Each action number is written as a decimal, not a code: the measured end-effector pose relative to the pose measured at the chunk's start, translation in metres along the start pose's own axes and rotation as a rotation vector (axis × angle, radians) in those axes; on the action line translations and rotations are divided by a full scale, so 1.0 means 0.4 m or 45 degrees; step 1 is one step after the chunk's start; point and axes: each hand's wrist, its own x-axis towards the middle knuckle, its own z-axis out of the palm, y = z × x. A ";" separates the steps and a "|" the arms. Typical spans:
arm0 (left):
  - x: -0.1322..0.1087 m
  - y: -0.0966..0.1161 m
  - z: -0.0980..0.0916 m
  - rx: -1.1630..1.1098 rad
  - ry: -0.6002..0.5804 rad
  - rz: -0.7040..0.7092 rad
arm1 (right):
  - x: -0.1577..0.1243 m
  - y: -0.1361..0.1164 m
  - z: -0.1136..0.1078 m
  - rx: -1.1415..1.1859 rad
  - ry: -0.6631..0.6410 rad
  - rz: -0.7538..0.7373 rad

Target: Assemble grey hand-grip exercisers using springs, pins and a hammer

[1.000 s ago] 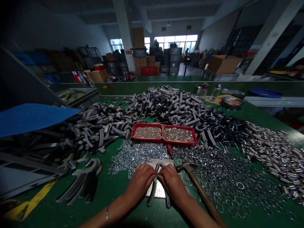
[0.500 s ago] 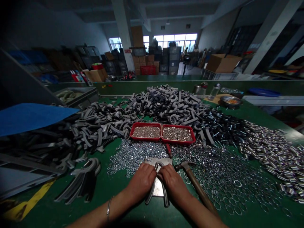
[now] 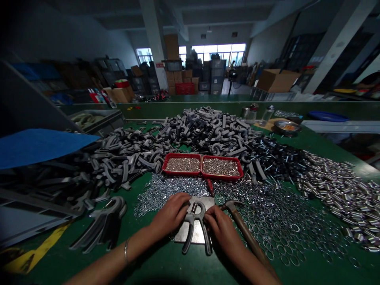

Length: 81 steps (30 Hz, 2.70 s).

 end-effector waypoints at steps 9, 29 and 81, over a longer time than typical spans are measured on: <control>0.310 -0.237 -0.105 0.446 -0.021 -0.268 | 0.043 0.037 0.054 -0.400 0.008 -0.474; 0.317 -0.278 -0.075 0.515 0.041 -0.429 | 0.073 0.083 0.054 -0.627 -0.055 -0.735; -0.091 -0.011 -0.024 -1.377 0.103 -0.676 | -0.120 -0.059 -0.090 -0.425 -0.185 0.102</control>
